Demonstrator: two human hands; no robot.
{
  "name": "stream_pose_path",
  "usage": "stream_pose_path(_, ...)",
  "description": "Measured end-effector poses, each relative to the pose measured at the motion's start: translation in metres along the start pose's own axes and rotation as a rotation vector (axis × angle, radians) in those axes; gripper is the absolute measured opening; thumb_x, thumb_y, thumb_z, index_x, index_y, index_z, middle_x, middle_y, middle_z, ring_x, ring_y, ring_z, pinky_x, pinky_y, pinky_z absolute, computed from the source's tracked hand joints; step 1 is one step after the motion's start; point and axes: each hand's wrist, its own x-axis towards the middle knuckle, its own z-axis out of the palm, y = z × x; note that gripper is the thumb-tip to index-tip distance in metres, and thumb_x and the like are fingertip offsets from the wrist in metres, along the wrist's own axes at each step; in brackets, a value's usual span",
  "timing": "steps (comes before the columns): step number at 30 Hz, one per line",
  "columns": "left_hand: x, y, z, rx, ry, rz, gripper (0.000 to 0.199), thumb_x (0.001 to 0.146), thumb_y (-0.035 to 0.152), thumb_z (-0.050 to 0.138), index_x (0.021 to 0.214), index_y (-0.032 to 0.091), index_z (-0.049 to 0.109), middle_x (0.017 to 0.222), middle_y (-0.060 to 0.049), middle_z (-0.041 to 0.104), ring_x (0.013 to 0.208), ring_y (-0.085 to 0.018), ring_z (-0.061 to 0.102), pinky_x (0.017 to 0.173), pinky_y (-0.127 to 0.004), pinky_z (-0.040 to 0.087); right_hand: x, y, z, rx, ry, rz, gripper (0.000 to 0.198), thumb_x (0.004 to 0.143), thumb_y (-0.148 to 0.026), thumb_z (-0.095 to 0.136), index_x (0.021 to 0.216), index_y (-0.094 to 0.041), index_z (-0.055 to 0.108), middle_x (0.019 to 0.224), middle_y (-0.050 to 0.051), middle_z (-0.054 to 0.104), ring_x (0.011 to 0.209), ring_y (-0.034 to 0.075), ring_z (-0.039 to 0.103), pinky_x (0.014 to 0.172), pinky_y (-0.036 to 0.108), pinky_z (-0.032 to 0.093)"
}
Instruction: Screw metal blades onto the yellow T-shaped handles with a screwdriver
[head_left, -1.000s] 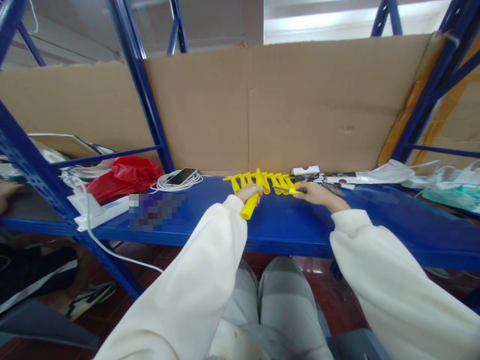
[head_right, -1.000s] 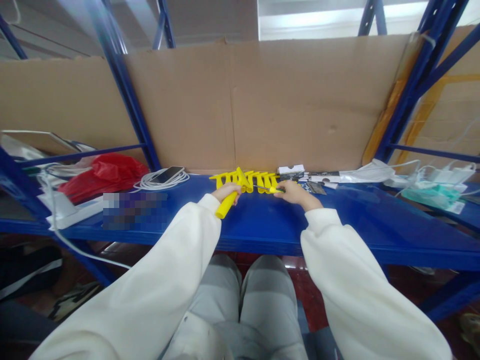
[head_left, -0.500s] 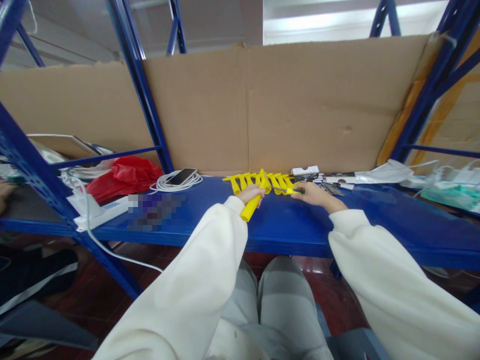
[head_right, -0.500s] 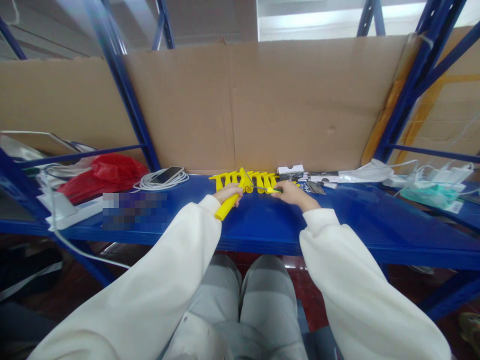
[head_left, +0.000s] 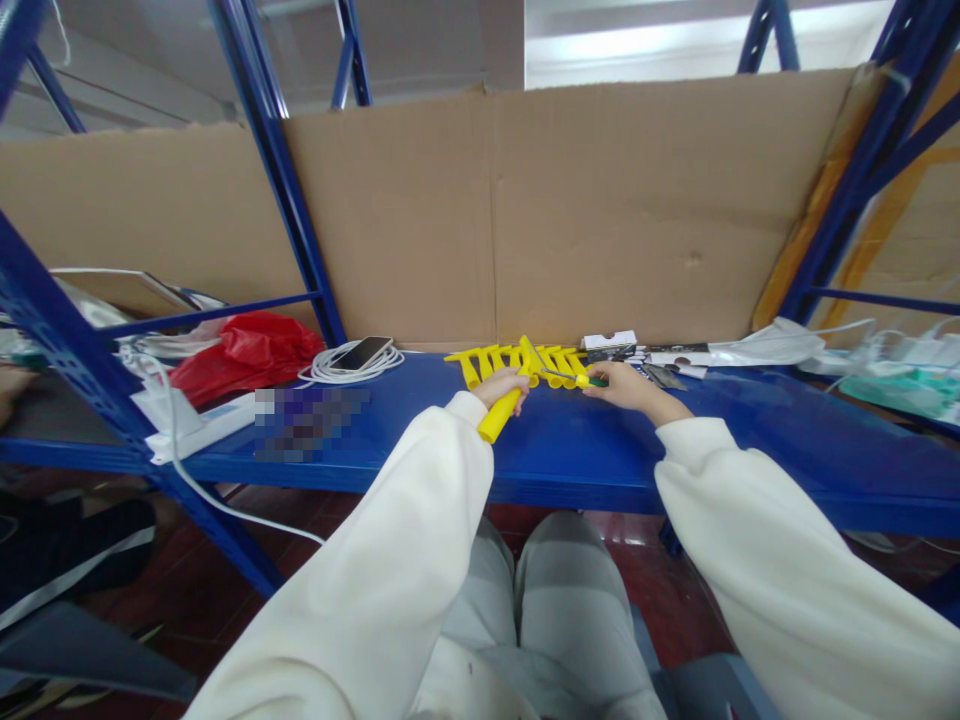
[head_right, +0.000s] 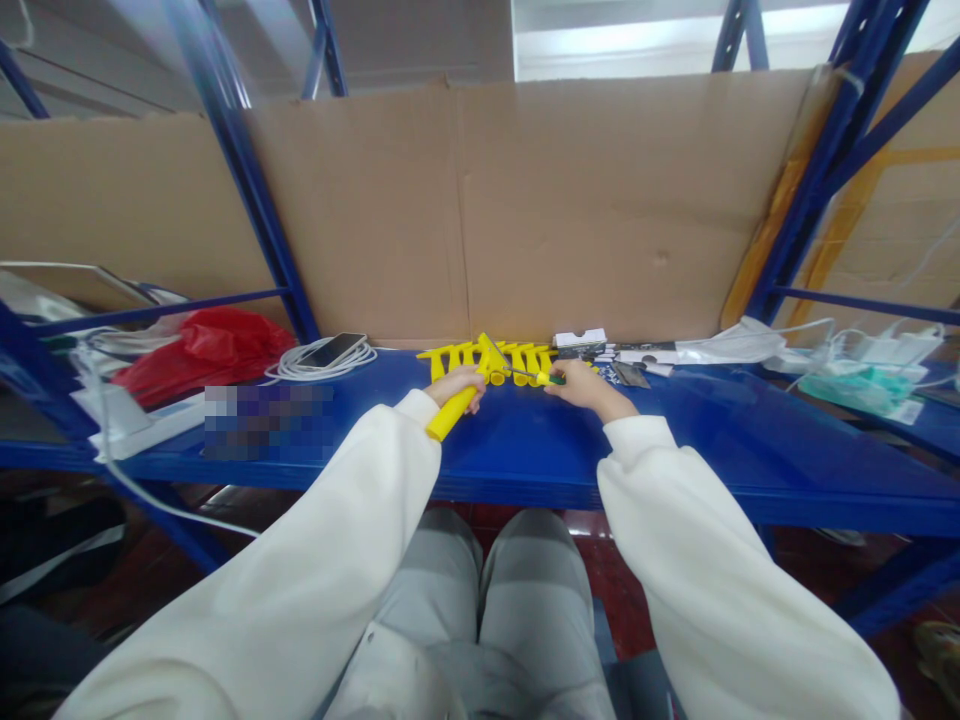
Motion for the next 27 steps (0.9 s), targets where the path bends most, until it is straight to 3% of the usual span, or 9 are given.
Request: stream_pose_path(27, -0.0028, 0.0062, 0.0045, 0.058, 0.022, -0.047, 0.017, 0.069, 0.008, 0.05, 0.06, 0.022, 0.044, 0.038, 0.005, 0.047, 0.035, -0.012, 0.047, 0.041, -0.021, 0.04, -0.0014, -0.0041, 0.0004, -0.084, 0.004, 0.006, 0.019, 0.082, -0.023, 0.07, 0.099, -0.015, 0.075, 0.106, 0.013, 0.078, 0.095, 0.027, 0.073, 0.084, 0.032, 0.054)
